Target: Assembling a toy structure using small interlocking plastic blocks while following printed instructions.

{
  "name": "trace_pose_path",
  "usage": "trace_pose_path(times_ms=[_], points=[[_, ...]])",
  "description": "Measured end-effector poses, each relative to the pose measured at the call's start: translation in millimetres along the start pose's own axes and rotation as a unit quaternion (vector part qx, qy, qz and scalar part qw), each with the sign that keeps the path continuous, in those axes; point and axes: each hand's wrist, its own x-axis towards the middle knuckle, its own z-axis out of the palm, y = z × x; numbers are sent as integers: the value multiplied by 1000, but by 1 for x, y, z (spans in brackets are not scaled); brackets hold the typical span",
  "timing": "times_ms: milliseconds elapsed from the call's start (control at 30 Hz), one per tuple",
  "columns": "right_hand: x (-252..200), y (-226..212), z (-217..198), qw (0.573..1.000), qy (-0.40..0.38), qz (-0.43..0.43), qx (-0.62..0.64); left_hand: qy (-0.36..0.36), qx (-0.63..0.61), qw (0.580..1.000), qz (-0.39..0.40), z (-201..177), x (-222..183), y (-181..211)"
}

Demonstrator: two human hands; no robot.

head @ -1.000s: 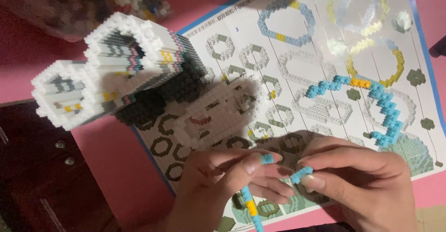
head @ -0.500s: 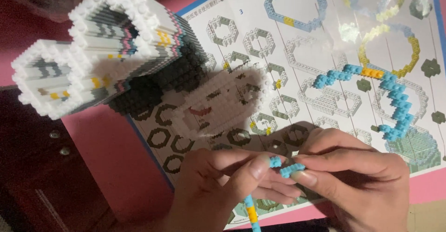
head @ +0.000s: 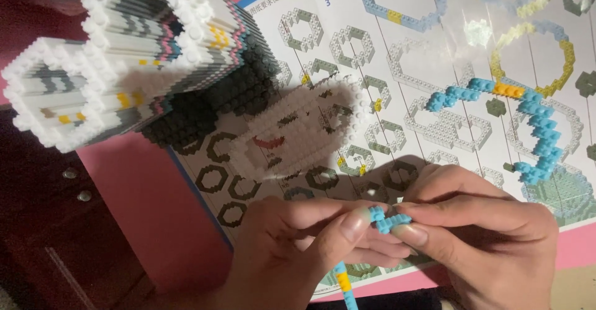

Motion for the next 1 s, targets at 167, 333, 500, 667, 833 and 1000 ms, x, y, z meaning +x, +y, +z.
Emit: trace_pose_path(times_ms=[167,333,500,667,833,1000], points=[[0,0,0,1000,-1,-11,2,-10,13,999,31,-1,0,-6],[1,-1,-1,1000,-3,-8,-16,-10,48,997,55,1,1,-8],[1,0,-3,999,-13,-18,-34,11,52,998,37,3,1,-5],[1,-4,0,999,3,18,-27,7,68,997,36,4,-1,-1],[3,-7,0,999,-3,22,-36,7,90,994,61,5,0,-6],[5,-10,1,998,1,34,-47,13,127,989,77,4,2,-9]])
